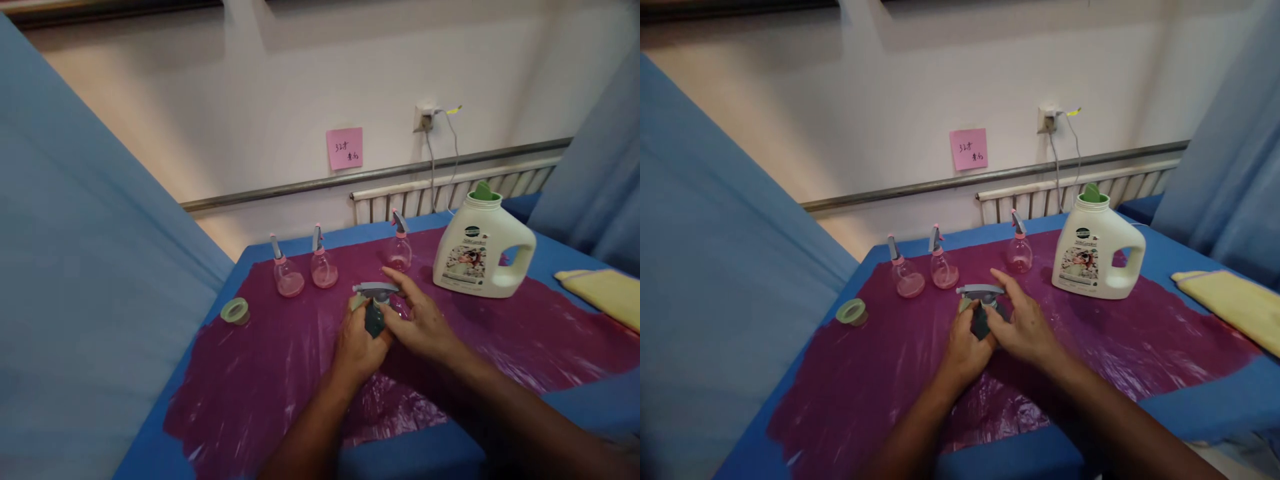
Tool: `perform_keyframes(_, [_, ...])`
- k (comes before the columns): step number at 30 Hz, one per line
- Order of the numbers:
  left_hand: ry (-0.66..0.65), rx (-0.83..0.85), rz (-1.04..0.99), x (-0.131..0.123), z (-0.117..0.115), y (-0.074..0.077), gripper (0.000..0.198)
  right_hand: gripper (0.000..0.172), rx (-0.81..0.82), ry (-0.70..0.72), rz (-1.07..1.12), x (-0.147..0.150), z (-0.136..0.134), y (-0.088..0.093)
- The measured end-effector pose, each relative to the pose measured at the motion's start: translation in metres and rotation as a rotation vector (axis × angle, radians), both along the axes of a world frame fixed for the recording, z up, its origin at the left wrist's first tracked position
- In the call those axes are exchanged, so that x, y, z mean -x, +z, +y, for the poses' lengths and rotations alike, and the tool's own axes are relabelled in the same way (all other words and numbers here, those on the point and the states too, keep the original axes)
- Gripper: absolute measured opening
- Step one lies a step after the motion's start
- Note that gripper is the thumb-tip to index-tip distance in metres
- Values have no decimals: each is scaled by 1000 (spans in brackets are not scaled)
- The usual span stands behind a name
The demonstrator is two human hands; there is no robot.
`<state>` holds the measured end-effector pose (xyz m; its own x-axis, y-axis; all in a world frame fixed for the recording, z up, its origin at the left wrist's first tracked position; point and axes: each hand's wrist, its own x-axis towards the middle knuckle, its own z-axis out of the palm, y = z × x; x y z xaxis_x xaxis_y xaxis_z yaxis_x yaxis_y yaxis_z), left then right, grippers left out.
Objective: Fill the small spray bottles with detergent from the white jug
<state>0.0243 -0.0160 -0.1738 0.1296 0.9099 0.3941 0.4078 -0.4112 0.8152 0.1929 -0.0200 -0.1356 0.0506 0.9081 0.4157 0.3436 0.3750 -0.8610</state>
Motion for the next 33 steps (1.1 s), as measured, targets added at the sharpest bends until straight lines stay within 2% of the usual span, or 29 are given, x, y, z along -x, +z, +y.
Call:
perform_keyframes(3, [4, 25, 15, 0, -1, -1, 55, 79, 0, 23, 32, 3, -1, -3])
perform_keyframes(5, [22, 25, 18, -1, -1, 0, 59, 82, -4, -40, 48, 4, 1, -6])
perform_keyframes(8, [-12, 7, 10, -1, 0, 3, 54, 82, 3, -100, 67, 5, 4, -12])
perform_keyframes(12, [-58, -28, 12, 0, -1, 7, 47, 84, 2, -17, 99, 5, 2, -17])
perform_keyframes(15, [-56, -31, 3, 1, -2, 8, 44, 84, -13, -29, 99, 7, 0, -16])
perform_keyframes(20, [-57, -24, -2, 0, -3, 9, 44, 69, -61, -99, 69, 6, -1, -2])
perform_keyframes(29, [-79, -23, -28, 0, -4, 4, 55, 56, -109, -18, 180, -6, -3, 22])
perform_keyframes(33, [-79, 16, -12, 0, -6, 4, 58, 55, -231, 9, 283, -13, -12, 45])
